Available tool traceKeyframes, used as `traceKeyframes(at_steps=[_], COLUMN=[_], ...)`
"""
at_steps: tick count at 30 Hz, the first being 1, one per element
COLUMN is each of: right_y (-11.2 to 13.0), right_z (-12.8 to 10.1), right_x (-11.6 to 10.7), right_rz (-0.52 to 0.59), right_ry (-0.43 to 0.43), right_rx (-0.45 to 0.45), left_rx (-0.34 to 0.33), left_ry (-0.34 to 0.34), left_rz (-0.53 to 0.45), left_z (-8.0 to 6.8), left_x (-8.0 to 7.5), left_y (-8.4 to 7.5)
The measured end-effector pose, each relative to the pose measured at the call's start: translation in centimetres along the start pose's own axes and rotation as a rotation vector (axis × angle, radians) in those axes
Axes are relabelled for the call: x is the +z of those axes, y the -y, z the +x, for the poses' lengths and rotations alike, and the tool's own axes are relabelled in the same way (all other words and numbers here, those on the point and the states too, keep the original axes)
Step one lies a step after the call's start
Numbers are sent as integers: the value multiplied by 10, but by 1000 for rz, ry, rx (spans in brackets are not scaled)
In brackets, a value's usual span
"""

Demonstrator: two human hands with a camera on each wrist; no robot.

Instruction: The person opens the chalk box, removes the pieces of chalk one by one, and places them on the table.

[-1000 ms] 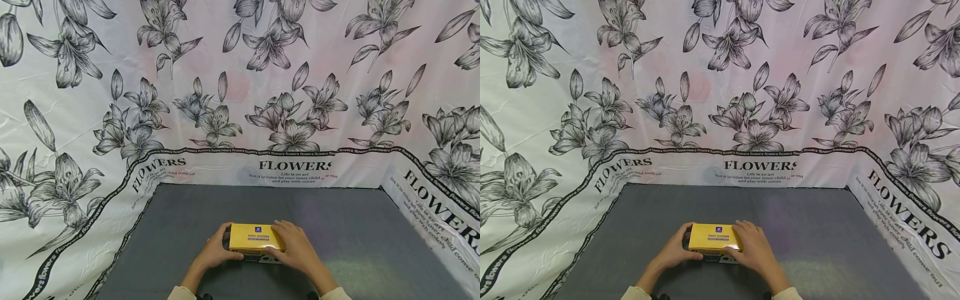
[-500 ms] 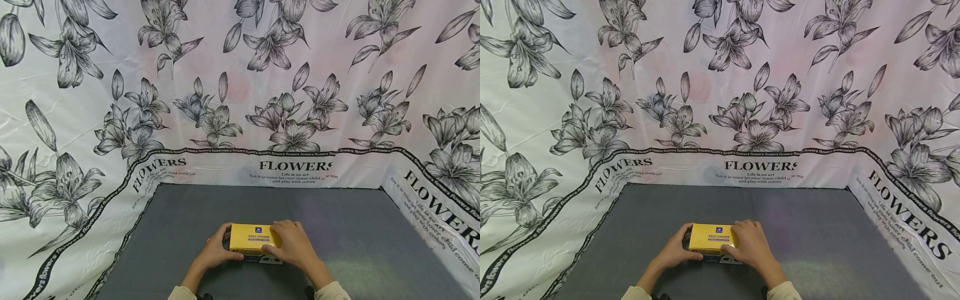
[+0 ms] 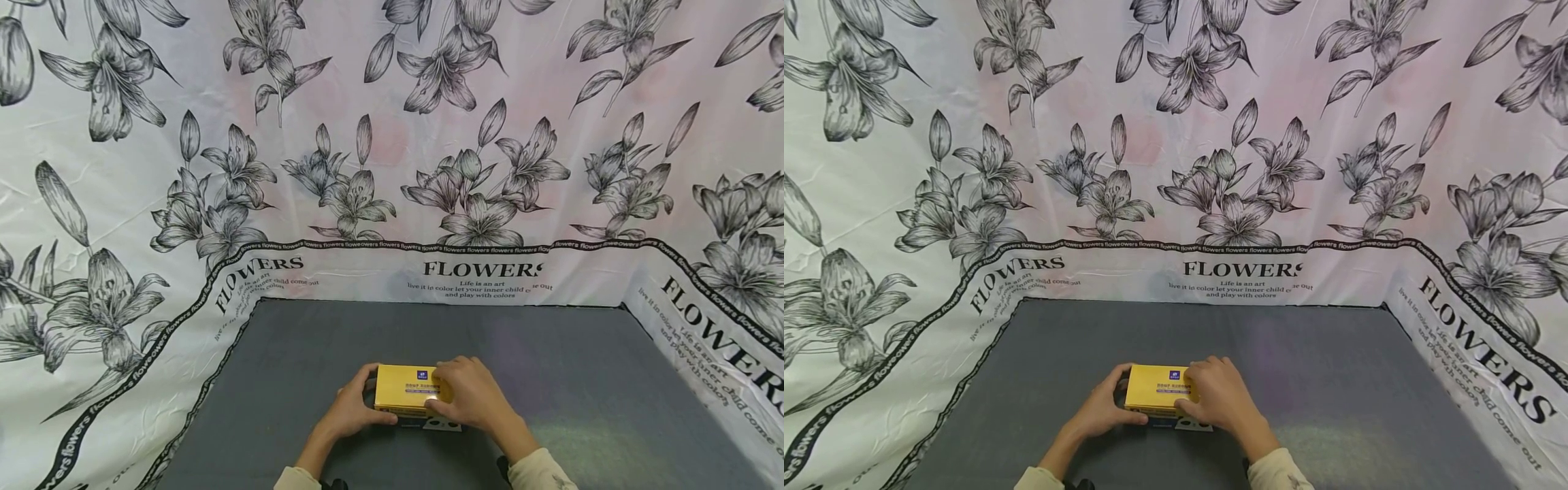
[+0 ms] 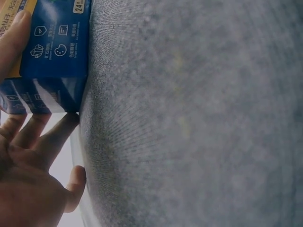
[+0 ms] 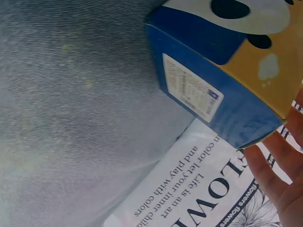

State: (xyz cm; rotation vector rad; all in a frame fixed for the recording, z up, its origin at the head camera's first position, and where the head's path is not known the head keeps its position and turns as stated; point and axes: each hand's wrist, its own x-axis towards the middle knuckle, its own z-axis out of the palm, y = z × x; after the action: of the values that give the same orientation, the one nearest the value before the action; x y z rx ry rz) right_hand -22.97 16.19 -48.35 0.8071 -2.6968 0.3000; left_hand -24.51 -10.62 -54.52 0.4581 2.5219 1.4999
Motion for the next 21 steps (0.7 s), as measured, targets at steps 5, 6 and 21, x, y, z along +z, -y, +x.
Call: traceKeyframes(at_steps=[5, 6, 21], right_y=[1, 2, -3], right_z=[3, 3, 4], right_x=[-3, -3, -10], right_rz=[5, 5, 97], right_ry=[60, 69, 182], right_rx=[2, 4, 20], left_rx=[4, 2, -38], left_ry=[-6, -6, 6], left_rz=[11, 11, 33], left_z=[1, 1, 3], left_x=[0, 0, -2], left_y=[1, 1, 0])
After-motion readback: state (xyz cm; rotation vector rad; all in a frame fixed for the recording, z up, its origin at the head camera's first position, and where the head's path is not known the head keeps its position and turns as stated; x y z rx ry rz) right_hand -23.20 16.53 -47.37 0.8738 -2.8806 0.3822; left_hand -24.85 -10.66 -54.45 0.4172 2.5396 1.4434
